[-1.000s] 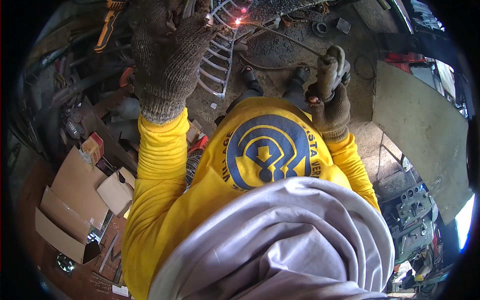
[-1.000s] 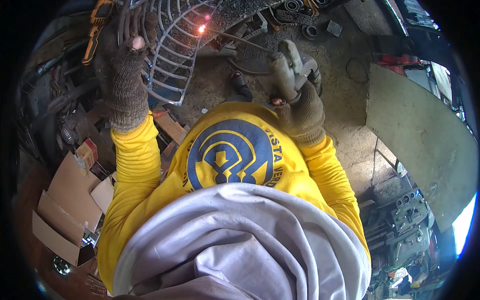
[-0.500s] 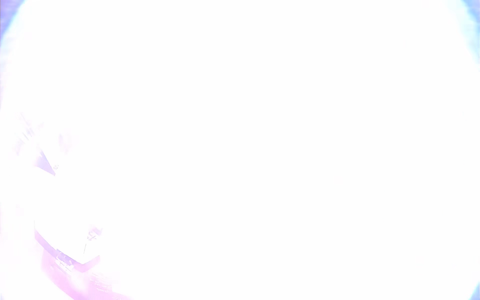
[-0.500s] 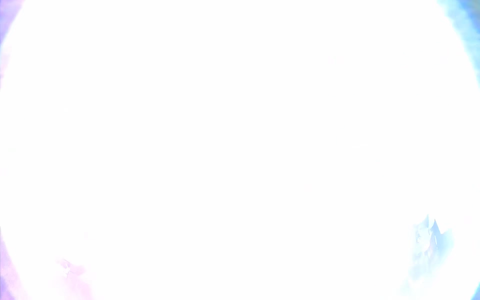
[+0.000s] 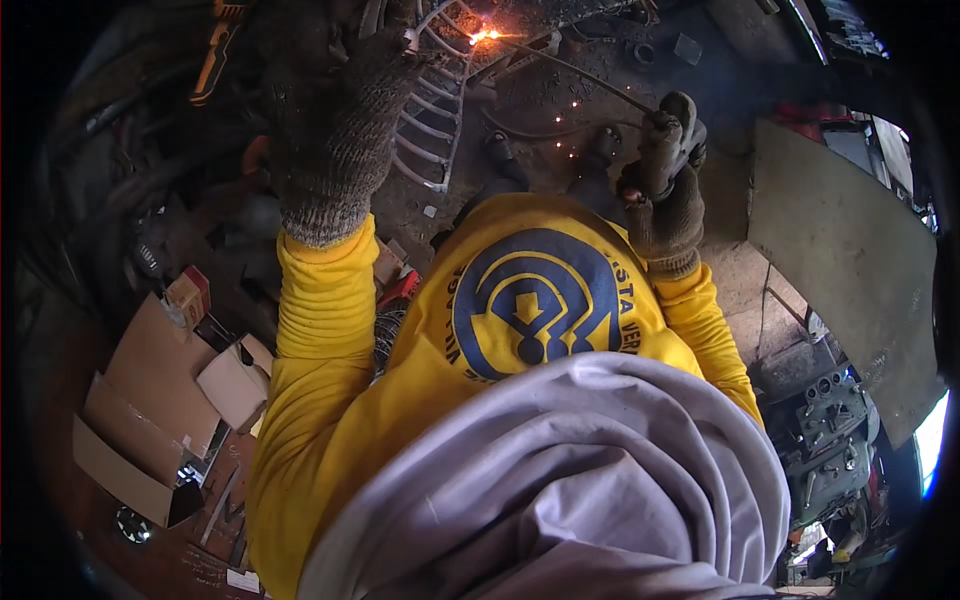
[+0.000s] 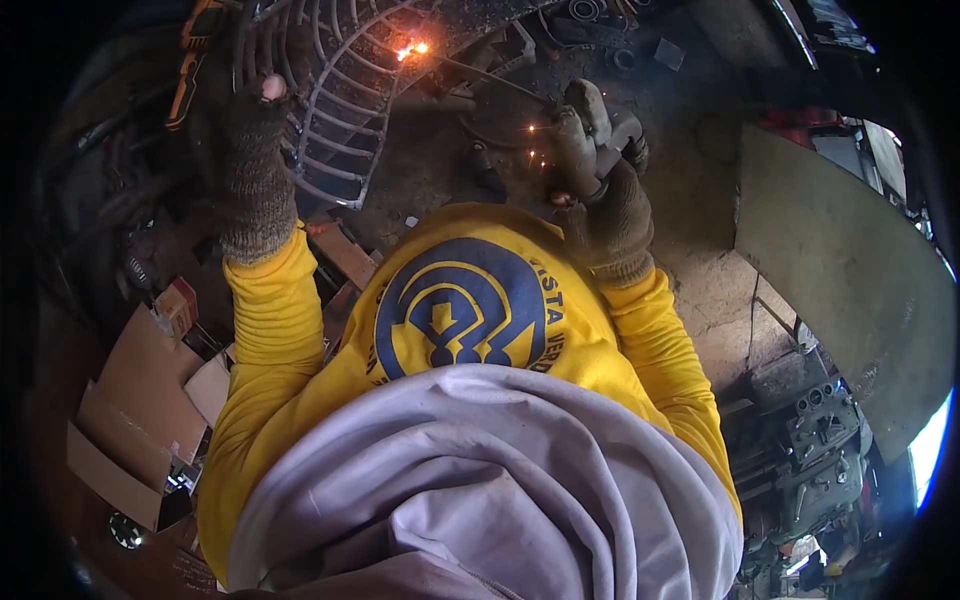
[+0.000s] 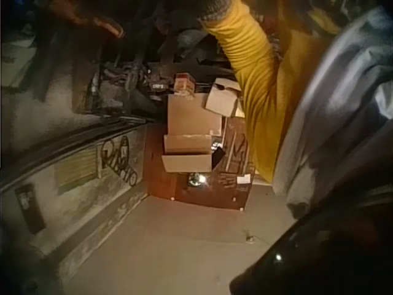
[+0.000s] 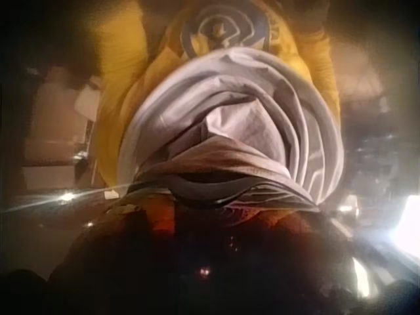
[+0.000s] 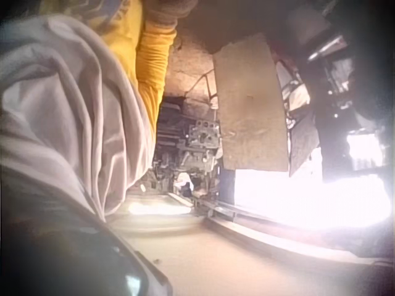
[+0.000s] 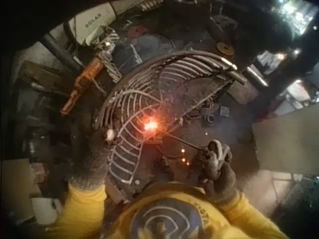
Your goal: The person welds a curved metal grill onto a metal base using a welding tool, holding the grill in place with a gloved hand while applying the tool to various points.
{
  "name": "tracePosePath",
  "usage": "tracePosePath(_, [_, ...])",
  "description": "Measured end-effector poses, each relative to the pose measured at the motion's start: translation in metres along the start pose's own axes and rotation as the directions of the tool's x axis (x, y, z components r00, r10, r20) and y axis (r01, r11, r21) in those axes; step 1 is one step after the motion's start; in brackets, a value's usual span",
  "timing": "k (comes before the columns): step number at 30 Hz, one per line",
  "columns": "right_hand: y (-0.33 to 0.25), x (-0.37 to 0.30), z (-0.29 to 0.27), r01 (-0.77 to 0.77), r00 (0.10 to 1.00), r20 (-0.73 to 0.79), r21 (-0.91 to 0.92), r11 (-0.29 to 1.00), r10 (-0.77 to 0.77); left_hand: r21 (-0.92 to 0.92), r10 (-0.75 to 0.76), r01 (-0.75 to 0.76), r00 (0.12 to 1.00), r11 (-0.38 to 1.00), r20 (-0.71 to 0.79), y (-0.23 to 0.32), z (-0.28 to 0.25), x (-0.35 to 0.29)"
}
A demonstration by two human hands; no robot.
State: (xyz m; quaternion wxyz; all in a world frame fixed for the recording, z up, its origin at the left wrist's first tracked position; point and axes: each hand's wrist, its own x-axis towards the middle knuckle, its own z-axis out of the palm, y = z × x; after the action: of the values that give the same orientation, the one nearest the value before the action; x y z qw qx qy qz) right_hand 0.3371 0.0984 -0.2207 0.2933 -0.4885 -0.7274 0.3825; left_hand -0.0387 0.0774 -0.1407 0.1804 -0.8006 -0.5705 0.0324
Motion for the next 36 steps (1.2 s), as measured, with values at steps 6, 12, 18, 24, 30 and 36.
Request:
tracePosePath(6, [-0.005, 0.002, 0.003, -0.022, 1.0, 0.001, -0.046, 0.999, 0.022, -0.822, -0.677, 0.427, 0.733, 0.376, 0.071, -0.006, 0.029, -0.001])
tracePosePath(12, [-0.018, 0.015, 0.005, -0.036, 0.996, 0.079, -0.075, 0.997, 0.042, -0.95, -0.73, 0.263, 0.68, 0.17, 0.058, 0.0, -0.002, 0.018])
tracePosePath(18, [-0.017, 0.01, 0.011, -0.112, 0.994, 0.047, 0.395, 0.912, 0.102, -0.955, -0.745, 0.234, 0.667, 0.181, 0.023, -0.001, -0.006, 0.021])
tracePosePath(24, [-0.011, 0.006, 0.011, -0.11, 0.993, 0.088, 0.46, 0.881, 0.079, -0.96, -0.745, 0.212, 0.667, 0.181, 0.007, -0.001, -0.004, 0.025])
tracePosePath(30, [-0.006, 0.004, 0.013, -0.068, 0.997, 0.046, 0.227, 0.972, 0.059, -0.955, -0.725, 0.204, 0.689, 0.213, -0.015, -0.001, -0.009, 0.025])
tracePosePath(36, [-0.002, 0.007, 0.012, 0.098, 0.993, -0.096, 0.289, 0.952, -0.073, -0.939, -0.685, 0.211, 0.728, 0.272, -0.035, 0.001, -0.015, 0.025])
